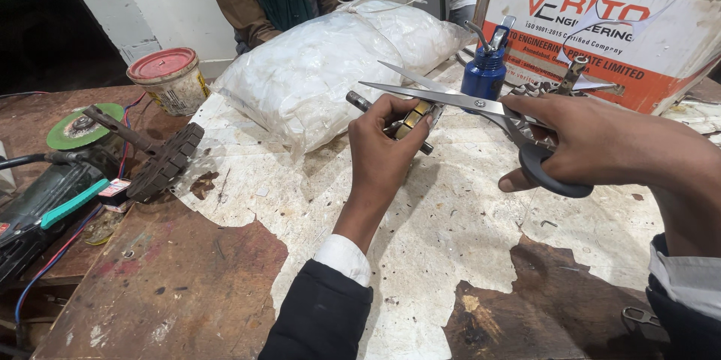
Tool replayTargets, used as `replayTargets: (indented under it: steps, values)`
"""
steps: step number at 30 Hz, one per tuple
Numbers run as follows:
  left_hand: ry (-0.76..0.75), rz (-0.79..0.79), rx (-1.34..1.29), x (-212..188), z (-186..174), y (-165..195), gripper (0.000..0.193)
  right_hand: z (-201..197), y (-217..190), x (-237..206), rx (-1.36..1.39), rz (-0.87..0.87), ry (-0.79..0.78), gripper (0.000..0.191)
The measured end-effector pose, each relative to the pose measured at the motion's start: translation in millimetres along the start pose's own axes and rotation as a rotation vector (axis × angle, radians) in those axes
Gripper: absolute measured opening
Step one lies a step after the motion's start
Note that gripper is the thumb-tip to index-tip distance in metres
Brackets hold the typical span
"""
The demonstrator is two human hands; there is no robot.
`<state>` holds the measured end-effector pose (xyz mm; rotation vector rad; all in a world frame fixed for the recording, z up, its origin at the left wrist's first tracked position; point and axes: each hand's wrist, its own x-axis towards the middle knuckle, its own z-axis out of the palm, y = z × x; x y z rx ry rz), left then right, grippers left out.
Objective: The person cuts small white plastic pieces from a plastic bag with scissors and inserts them one at a time into slots around a circular metal rotor disc on the workbench, pressing each piece into place and rotating the disc to reach the next slot.
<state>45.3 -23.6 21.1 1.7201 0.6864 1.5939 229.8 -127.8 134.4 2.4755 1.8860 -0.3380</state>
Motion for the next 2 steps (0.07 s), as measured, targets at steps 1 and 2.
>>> replayTargets:
  steps: [1,2]
  values:
    - [-0.006,0.000,0.006,-0.1,0.1,-0.5,0.018,-0.7,-0.7,-1.4,-0.006,0.015,-0.022,0.109]
    - [-0.012,0.001,0.012,-0.2,0.4,-1.2,0.018,-80.1,-2.7,27.5,-0.005,0.016,-0.023,0.109]
